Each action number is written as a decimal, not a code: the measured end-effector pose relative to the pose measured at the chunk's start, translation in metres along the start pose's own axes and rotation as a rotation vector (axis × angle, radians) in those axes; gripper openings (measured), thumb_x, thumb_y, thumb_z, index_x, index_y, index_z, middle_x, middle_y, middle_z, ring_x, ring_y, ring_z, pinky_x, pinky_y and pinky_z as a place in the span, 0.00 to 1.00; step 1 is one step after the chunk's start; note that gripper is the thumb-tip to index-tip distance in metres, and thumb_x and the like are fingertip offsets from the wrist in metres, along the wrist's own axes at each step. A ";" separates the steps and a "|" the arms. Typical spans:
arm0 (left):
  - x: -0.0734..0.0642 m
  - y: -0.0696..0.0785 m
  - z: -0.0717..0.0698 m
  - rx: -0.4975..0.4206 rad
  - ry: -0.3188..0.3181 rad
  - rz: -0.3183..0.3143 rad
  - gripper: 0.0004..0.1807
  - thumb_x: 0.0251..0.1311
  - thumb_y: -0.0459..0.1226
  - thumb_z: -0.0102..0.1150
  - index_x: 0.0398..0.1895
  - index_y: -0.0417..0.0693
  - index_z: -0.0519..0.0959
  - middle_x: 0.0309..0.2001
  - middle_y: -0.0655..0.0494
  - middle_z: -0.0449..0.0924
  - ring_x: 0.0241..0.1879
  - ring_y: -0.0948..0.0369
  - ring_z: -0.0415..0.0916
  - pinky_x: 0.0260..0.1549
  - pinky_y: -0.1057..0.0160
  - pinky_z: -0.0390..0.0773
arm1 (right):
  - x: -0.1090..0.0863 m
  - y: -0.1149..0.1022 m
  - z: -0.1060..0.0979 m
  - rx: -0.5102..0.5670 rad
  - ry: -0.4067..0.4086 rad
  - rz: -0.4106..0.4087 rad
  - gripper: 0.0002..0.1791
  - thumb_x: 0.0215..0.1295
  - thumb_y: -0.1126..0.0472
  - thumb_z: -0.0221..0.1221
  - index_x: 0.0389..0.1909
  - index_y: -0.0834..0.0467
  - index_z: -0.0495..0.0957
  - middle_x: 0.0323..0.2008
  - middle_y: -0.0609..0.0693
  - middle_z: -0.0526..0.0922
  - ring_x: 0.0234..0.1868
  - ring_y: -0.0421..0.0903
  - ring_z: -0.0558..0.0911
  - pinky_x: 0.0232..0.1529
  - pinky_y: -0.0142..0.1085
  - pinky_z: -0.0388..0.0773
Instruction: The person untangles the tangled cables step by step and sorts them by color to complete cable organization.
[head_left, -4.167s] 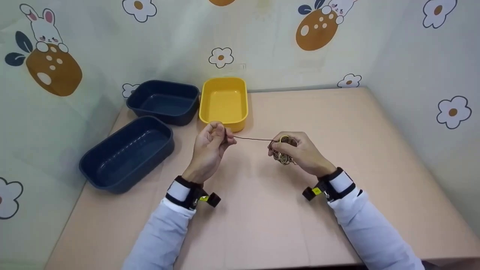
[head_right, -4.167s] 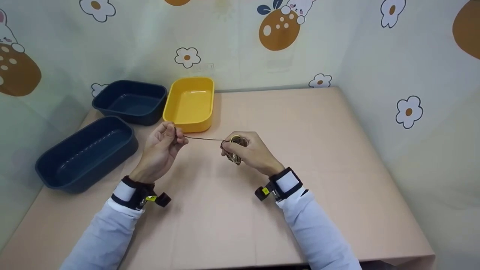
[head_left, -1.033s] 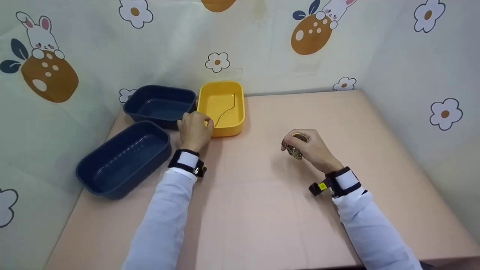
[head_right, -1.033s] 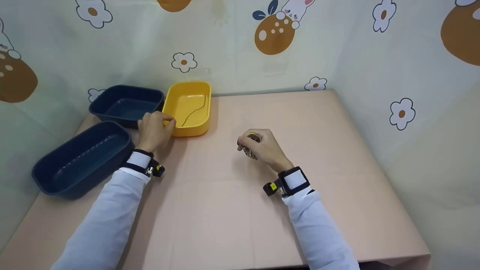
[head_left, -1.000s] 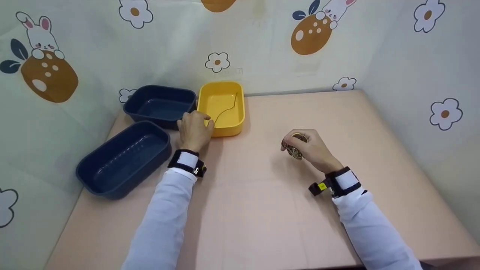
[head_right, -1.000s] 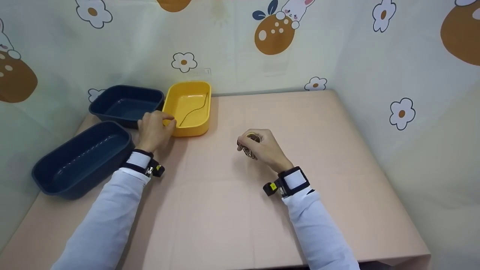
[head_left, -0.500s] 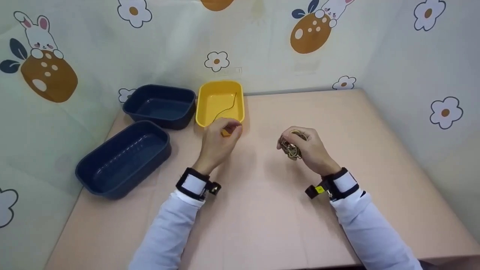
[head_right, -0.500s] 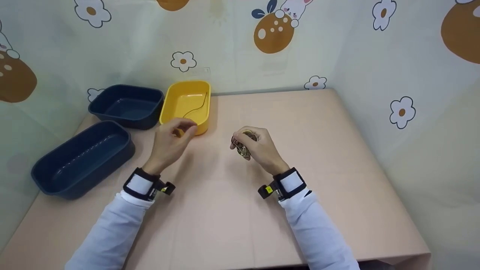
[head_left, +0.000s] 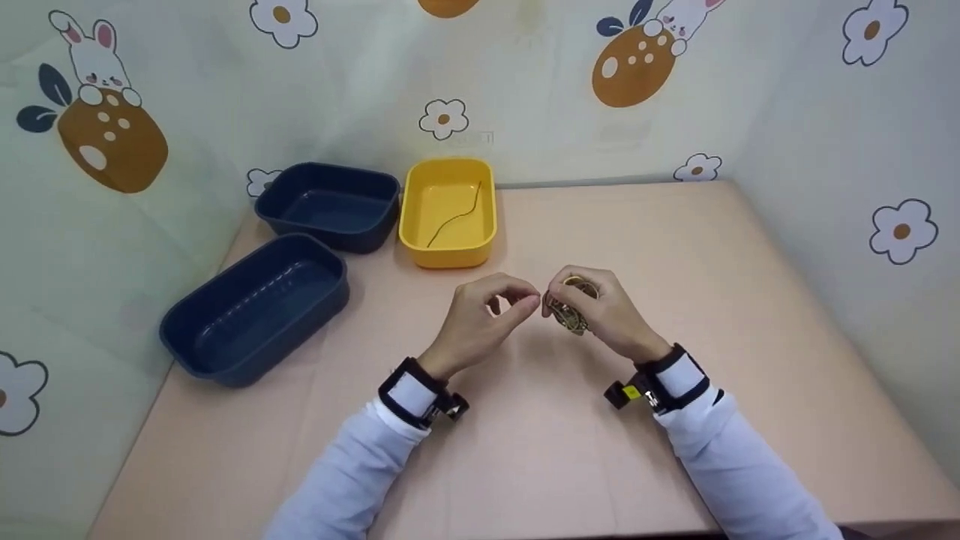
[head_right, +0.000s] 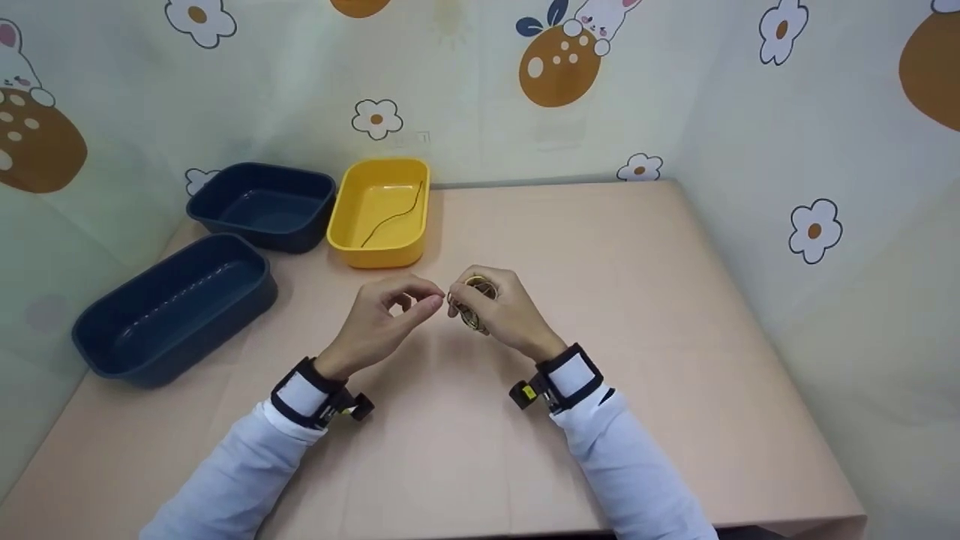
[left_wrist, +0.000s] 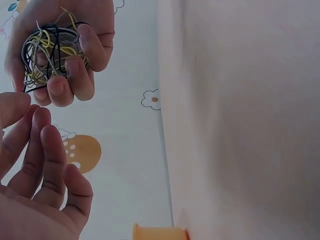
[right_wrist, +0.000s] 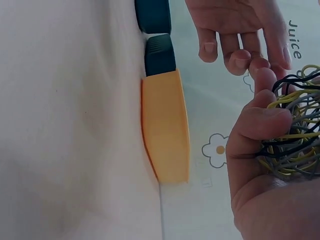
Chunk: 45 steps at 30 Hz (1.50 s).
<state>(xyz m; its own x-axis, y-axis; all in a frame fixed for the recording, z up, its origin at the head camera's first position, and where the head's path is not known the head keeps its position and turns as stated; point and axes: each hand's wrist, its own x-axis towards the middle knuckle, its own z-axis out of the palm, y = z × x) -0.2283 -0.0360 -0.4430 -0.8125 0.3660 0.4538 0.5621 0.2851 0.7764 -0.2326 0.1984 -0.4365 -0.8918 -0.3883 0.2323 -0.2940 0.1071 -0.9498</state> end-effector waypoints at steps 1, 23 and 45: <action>-0.001 -0.001 0.001 -0.012 -0.006 -0.005 0.06 0.77 0.39 0.71 0.48 0.50 0.93 0.43 0.57 0.95 0.42 0.65 0.85 0.42 0.64 0.80 | 0.000 0.001 0.001 0.001 -0.006 0.002 0.14 0.86 0.59 0.58 0.41 0.65 0.85 0.34 0.50 0.91 0.30 0.40 0.81 0.29 0.28 0.76; 0.002 -0.006 -0.004 -0.270 -0.078 -0.149 0.06 0.87 0.34 0.55 0.50 0.39 0.78 0.40 0.40 0.87 0.39 0.63 0.81 0.43 0.67 0.79 | 0.002 0.008 -0.002 -0.086 -0.104 0.015 0.13 0.85 0.61 0.59 0.39 0.62 0.87 0.34 0.47 0.90 0.37 0.41 0.85 0.39 0.31 0.81; 0.009 -0.029 -0.048 0.196 0.107 0.146 0.07 0.76 0.33 0.70 0.38 0.38 0.85 0.37 0.45 0.82 0.37 0.57 0.76 0.40 0.69 0.74 | 0.002 0.006 -0.019 -0.111 -0.219 0.119 0.14 0.83 0.60 0.61 0.35 0.61 0.86 0.28 0.48 0.83 0.25 0.39 0.75 0.27 0.28 0.72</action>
<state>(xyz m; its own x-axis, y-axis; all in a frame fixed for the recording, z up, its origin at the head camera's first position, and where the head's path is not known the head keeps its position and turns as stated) -0.2592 -0.0830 -0.4404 -0.7267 0.3232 0.6062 0.6851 0.4065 0.6045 -0.2429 0.2156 -0.4373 -0.8304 -0.5541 0.0583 -0.2383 0.2585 -0.9362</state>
